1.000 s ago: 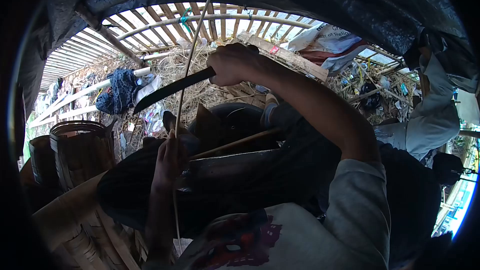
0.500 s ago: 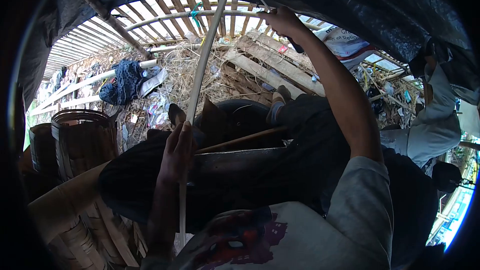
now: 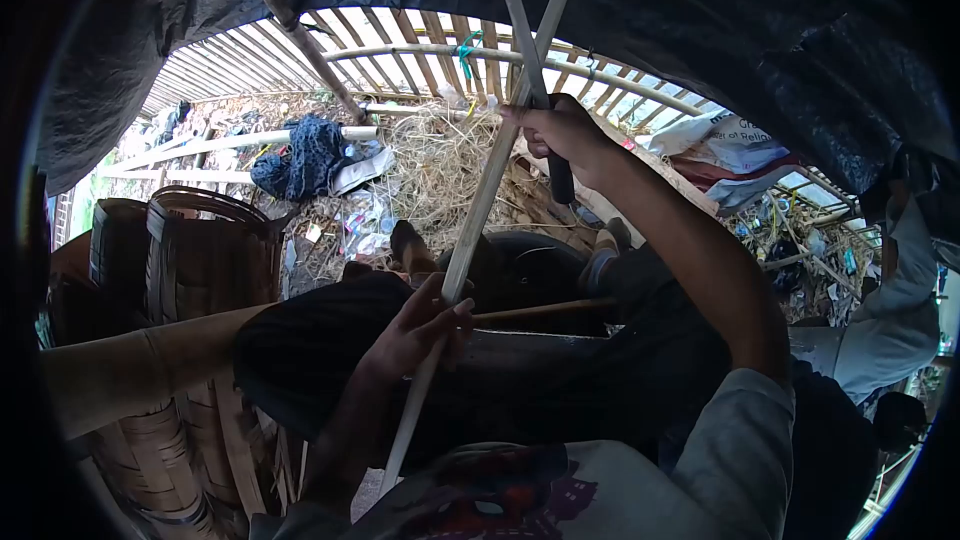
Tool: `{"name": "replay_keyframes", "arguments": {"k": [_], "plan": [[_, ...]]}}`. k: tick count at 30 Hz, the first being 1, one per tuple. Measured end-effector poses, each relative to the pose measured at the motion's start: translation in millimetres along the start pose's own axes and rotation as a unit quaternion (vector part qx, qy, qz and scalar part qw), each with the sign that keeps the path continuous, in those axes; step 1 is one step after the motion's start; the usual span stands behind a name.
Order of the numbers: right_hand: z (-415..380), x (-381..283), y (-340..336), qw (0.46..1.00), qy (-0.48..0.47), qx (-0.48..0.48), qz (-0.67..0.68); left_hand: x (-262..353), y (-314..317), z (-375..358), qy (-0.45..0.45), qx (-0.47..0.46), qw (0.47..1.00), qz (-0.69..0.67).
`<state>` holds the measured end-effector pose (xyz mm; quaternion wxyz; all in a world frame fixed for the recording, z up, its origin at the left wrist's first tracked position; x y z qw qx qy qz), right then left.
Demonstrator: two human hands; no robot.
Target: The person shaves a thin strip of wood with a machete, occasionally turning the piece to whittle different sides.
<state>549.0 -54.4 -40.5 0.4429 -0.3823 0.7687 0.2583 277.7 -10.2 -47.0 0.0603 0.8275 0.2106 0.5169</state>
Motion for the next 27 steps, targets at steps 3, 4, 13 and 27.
{"name": "replay_keyframes", "arguments": {"k": [3,4,13,27], "plan": [[5,0,-15,0.996,-0.004,0.080,-0.033,-16,-3,-2,-0.054,-0.034,0.998,-0.011],[4,-2,-20,0.994,-0.009,0.086,-0.065,-20,-3,-1,-0.050,-0.032,0.998,-0.015],[-80,11,37,0.785,-0.120,0.004,-0.608,-38,-7,5,0.061,0.020,0.998,-0.013],[-71,43,42,0.750,-0.048,0.017,-0.660,-31,-4,6,0.180,0.062,0.975,0.111]]}}
Point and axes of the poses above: each hand's wrist, its own z-axis towards the middle knuckle, its own y-axis out of the palm, x = y × z, the point moved 3 cm from there along z, towards the middle knuckle, and after that the axes turned 6 degrees about y, right-handed, at the moved point
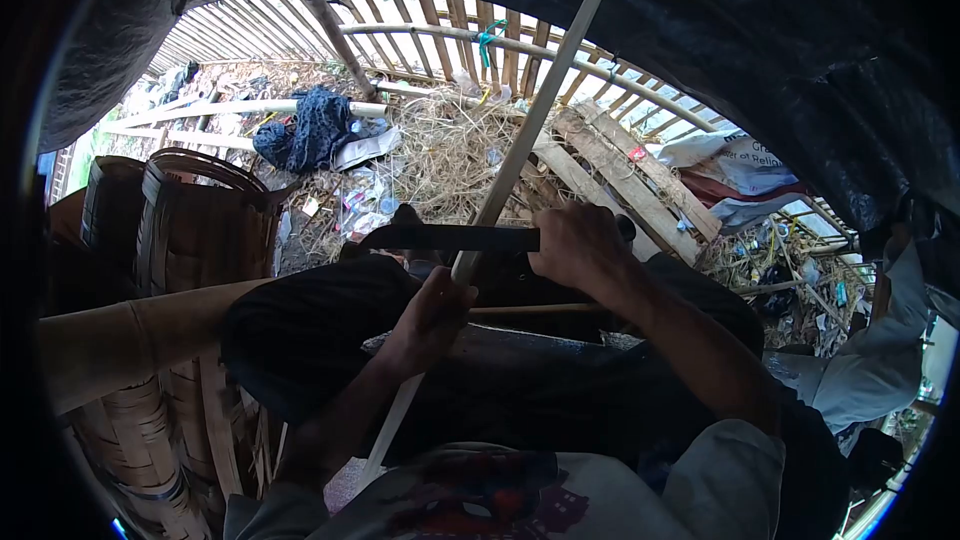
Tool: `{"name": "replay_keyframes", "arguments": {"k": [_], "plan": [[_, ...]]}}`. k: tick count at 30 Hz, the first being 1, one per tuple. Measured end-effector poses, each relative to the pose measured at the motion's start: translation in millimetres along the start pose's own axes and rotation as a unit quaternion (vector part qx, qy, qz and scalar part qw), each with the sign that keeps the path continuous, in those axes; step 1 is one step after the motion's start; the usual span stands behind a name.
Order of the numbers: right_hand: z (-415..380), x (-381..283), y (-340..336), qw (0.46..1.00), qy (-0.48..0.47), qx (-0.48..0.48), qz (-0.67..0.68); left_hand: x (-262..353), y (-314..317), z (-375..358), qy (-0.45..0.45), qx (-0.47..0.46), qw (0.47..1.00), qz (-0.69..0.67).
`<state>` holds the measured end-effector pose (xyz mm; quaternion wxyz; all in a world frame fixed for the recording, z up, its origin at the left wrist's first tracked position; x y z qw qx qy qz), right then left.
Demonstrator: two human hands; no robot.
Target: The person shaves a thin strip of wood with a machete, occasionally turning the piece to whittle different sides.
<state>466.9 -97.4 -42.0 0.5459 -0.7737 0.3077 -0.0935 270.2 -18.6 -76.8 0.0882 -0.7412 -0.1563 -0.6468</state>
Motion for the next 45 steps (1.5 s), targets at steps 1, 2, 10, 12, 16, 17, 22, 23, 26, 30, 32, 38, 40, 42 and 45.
{"name": "replay_keyframes", "arguments": {"k": [1,2,10,12,16,17,22,23,26,30,32,38,40,42,45], "plan": [[1,0,2,1.000,0.000,-0.001,0.001,0,-1,0,-0.001,0.000,1.000,0.000],[3,0,2,1.000,0.006,0.006,-0.002,1,-3,0,-0.020,-0.001,1.000,0.018],[19,12,13,1.000,0.012,-0.004,-0.022,4,-2,-2,-0.049,0.011,0.997,0.064],[22,15,13,1.000,0.017,0.003,-0.024,12,-2,-1,-0.052,0.020,0.996,0.062],[26,20,13,0.999,0.017,0.016,-0.027,9,-2,0,-0.051,0.027,0.996,0.075],[27,25,10,0.999,0.026,0.024,-0.029,7,-4,0,-0.040,0.027,0.997,0.063],[51,102,-30,0.966,0.255,0.038,0.029,16,-3,-14,-0.048,0.010,0.998,0.044],[52,113,-37,0.966,0.249,0.068,-0.002,12,-2,-14,-0.063,0.000,0.998,0.025],[47,120,-34,0.963,0.257,0.074,0.023,4,0,-10,-0.064,0.001,0.998,-0.002],[57,96,-17,0.971,0.212,0.003,0.109,-21,-1,-2,-0.065,-0.026,0.997,-0.010],[53,74,-11,0.976,0.183,-0.013,0.115,-20,2,2,-0.034,0.002,0.998,-0.047],[14,4,-14,0.999,-0.007,0.003,0.050,-25,-3,-2,-0.074,0.002,0.991,-0.108],[6,-2,-2,0.999,-0.025,-0.016,0.026,-29,-4,-5,-0.079,-0.005,0.992,-0.101],[5,-4,10,0.998,-0.043,-0.034,0.000,-12,-1,-1,-0.116,0.009,0.983,-0.141],[6,-3,12,0.999,-0.041,-0.008,0.018,0,3,4,-0.076,0.010,0.991,-0.113]]}}
Point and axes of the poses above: each hand's wrist, its own z-axis towards the middle knuckle, its own y-axis out of the palm, x = y × z, the point moved 3 cm from there along z, towards the middle knuckle, and after that the axes turned 6 degrees about y, right-handed, at the moved point
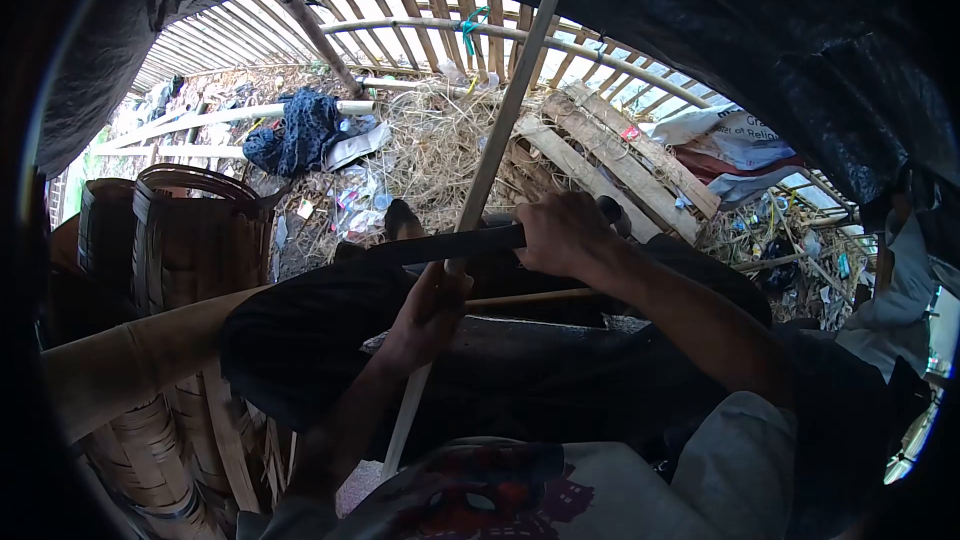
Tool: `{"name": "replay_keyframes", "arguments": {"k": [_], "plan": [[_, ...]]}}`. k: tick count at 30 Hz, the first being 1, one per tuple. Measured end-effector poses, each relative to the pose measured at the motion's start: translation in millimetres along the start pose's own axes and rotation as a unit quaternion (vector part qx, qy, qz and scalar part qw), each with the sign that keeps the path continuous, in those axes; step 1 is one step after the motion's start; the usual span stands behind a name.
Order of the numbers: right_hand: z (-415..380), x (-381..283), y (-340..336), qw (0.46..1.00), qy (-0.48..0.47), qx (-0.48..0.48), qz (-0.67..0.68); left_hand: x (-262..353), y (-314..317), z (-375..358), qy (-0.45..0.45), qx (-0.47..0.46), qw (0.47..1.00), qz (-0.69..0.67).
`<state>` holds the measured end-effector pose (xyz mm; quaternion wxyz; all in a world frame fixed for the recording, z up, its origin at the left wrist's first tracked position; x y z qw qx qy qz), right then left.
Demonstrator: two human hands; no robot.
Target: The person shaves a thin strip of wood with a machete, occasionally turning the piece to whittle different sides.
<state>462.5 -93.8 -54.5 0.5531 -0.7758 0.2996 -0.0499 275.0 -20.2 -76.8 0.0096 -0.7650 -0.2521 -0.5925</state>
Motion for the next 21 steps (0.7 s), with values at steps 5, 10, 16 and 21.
{"name": "replay_keyframes", "arguments": {"k": [5,10,16,21], "plan": [[14,19,1,0.998,0.064,0.024,0.009,-5,-2,-4,0.023,0.010,0.989,0.147],[45,79,-19,0.974,0.220,0.005,0.047,-8,2,-8,0.011,0.009,0.992,0.121],[48,87,-28,0.966,0.246,0.034,0.070,-5,1,-2,-0.010,0.003,0.999,0.040],[27,31,-17,0.994,0.101,0.003,0.044,-4,-1,0,-0.075,0.014,0.997,-0.001]]}}
Point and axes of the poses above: each hand's wrist, its own z-axis towards the middle knuckle, its own y-axis out of the palm, x = y × z, the point moved 3 cm from there along z, towards the middle knuckle, and after that the axes turned 6 degrees about y, right-handed, at the moved point
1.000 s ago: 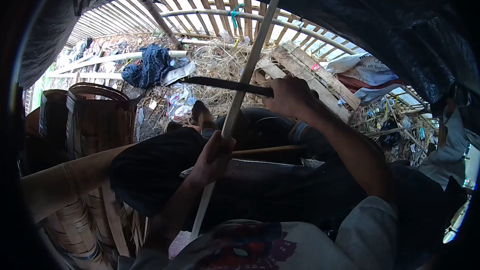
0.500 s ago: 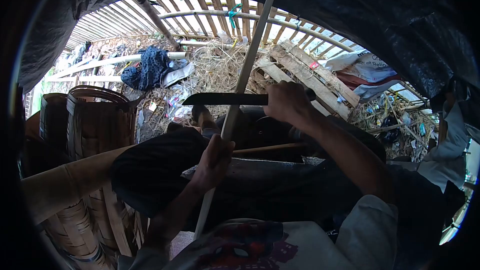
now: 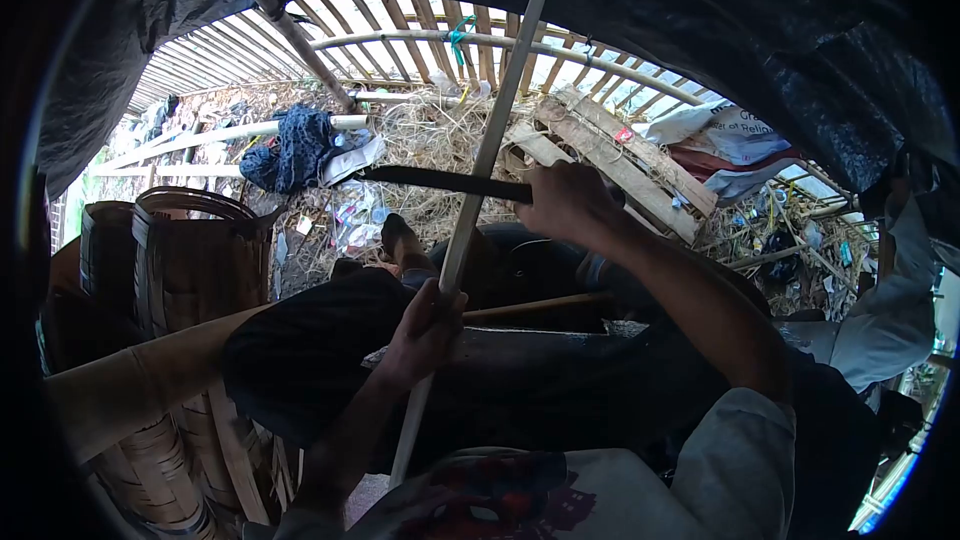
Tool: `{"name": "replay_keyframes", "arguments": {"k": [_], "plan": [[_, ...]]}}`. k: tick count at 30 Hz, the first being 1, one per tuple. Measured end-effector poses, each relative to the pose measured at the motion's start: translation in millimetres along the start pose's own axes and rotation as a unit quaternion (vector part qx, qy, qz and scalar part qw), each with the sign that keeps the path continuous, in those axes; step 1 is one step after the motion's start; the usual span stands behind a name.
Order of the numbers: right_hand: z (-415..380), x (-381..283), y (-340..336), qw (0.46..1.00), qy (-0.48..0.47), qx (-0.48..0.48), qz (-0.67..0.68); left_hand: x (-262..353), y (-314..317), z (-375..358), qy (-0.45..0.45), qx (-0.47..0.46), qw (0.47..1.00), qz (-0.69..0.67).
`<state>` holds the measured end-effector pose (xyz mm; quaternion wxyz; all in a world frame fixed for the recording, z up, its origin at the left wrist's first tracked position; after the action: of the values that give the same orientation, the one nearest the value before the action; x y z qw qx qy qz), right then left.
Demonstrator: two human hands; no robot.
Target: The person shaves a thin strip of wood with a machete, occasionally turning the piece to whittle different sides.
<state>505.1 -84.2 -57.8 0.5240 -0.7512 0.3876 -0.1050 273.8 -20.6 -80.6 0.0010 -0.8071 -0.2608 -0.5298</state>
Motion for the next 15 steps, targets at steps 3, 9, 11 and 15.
{"name": "replay_keyframes", "arguments": {"k": [3,9,11,15], "plan": [[-18,-16,18,0.995,-0.099,0.013,-0.031,-1,-1,0,0.034,0.000,0.999,0.000],[-24,-20,27,0.993,-0.116,0.001,-0.024,-22,-10,4,0.076,-0.001,0.990,0.120],[-32,-28,25,0.991,-0.132,-0.016,-0.024,-17,-7,3,0.079,0.004,0.989,0.121],[-34,-34,27,0.991,-0.124,-0.043,-0.033,-15,-5,4,0.147,0.036,0.970,0.190]]}}
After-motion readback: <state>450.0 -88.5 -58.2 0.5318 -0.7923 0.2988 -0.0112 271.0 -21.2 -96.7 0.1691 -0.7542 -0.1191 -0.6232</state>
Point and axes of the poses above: each hand's wrist, its own z-axis towards the middle knuckle, its own y-axis out of the palm, x = y × z, the point moved 3 cm from there along z, towards the middle knuckle, and after that the axes turned 6 degrees about y, right-handed, at the moved point
